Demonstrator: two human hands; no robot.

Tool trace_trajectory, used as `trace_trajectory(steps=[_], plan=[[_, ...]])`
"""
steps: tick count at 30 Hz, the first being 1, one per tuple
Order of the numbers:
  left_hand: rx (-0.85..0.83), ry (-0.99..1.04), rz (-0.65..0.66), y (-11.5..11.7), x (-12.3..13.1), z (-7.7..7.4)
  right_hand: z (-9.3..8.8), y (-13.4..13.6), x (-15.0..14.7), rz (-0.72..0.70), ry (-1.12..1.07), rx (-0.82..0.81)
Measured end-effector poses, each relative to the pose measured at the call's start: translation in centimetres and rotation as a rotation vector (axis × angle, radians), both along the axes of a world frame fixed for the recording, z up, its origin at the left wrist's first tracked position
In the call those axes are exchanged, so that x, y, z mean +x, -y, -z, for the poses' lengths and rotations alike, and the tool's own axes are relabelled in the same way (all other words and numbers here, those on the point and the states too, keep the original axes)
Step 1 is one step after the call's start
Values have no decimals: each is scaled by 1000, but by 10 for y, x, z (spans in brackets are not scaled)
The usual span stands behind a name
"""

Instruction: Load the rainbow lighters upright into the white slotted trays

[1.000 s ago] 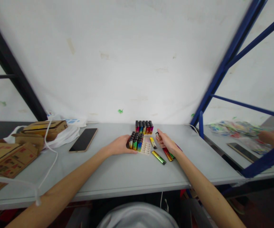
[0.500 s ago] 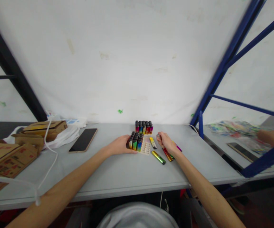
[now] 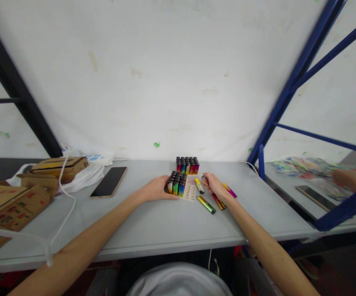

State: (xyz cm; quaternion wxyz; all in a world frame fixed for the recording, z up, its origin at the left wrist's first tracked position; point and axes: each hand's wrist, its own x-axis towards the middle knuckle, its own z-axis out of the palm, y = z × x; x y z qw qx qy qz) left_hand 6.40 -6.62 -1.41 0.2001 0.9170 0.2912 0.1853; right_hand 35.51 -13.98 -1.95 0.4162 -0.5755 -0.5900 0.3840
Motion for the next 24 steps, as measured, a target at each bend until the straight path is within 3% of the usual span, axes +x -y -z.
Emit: trace_trajectory(steps=[6,11,20,24], plan=[[4,-7,-9,-2,0,3,1,0,-2,-26,56,31],[-1,-18,-14,-2,-1,3,2,0,-6,58,-39,51],[4,4,-13,-1,-1,2,9,-6,-8,-5,110,309],[20,-5,-15,-2,-1,2,15,-9,-7,-50,29,348]])
